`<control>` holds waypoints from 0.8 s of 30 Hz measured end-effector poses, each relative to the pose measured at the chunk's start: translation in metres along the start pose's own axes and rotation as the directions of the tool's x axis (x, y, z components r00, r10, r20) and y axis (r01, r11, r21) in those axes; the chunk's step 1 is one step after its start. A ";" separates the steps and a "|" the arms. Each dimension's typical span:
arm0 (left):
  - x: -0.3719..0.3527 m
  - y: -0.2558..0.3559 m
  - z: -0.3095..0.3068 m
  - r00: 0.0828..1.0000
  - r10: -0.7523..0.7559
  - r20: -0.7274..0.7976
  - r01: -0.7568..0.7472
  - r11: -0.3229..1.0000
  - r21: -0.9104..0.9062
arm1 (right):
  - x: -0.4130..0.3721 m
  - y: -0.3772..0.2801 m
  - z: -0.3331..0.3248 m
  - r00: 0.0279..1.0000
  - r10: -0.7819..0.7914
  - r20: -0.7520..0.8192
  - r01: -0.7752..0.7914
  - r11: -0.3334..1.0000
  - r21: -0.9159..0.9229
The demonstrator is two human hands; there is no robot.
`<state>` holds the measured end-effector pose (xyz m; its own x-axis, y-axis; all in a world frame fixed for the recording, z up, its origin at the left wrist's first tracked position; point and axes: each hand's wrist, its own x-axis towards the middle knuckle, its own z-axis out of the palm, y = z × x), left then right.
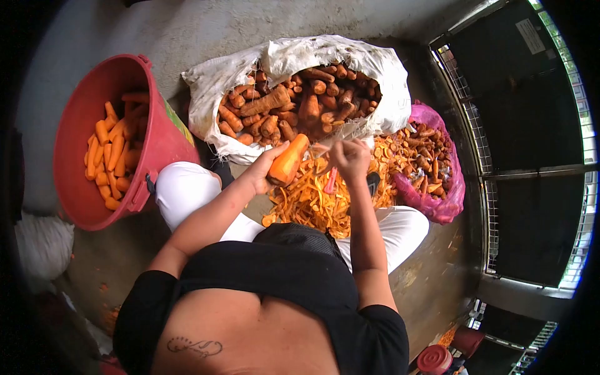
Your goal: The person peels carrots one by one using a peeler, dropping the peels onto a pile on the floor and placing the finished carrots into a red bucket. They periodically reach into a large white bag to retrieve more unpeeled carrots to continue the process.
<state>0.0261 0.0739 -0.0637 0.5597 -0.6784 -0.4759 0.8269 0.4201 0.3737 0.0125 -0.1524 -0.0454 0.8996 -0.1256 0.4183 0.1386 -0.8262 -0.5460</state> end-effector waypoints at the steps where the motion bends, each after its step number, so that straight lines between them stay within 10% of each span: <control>1: 0.002 -0.002 -0.002 1.000 -0.014 -0.003 0.014 1.000 -0.011 | 0.001 -0.026 -0.003 0.991 -0.134 0.008 0.134 0.991 -0.004; 7: 0.006 -0.004 -0.007 0.990 -0.088 -0.107 0.093 0.995 0.041 | 0.013 -0.083 -0.002 0.866 -0.482 0.129 0.484 0.875 0.022; 16: -0.003 -0.003 -0.014 0.997 0.011 0.082 -0.012 1.000 0.002 | 0.021 -0.065 0.014 0.859 -0.492 0.144 0.490 0.870 0.054; 24: -0.014 0.002 -0.007 0.978 -0.125 0.167 0.099 0.983 0.157 | 0.046 0.048 0.009 0.968 -0.168 0.188 0.250 0.748 -0.615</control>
<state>0.0201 0.0881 -0.0616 0.4352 -0.8164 -0.3796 0.8596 0.2512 0.4450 0.0645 -0.1924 -0.0589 0.9249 0.1208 0.3604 0.0736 -0.9871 0.1418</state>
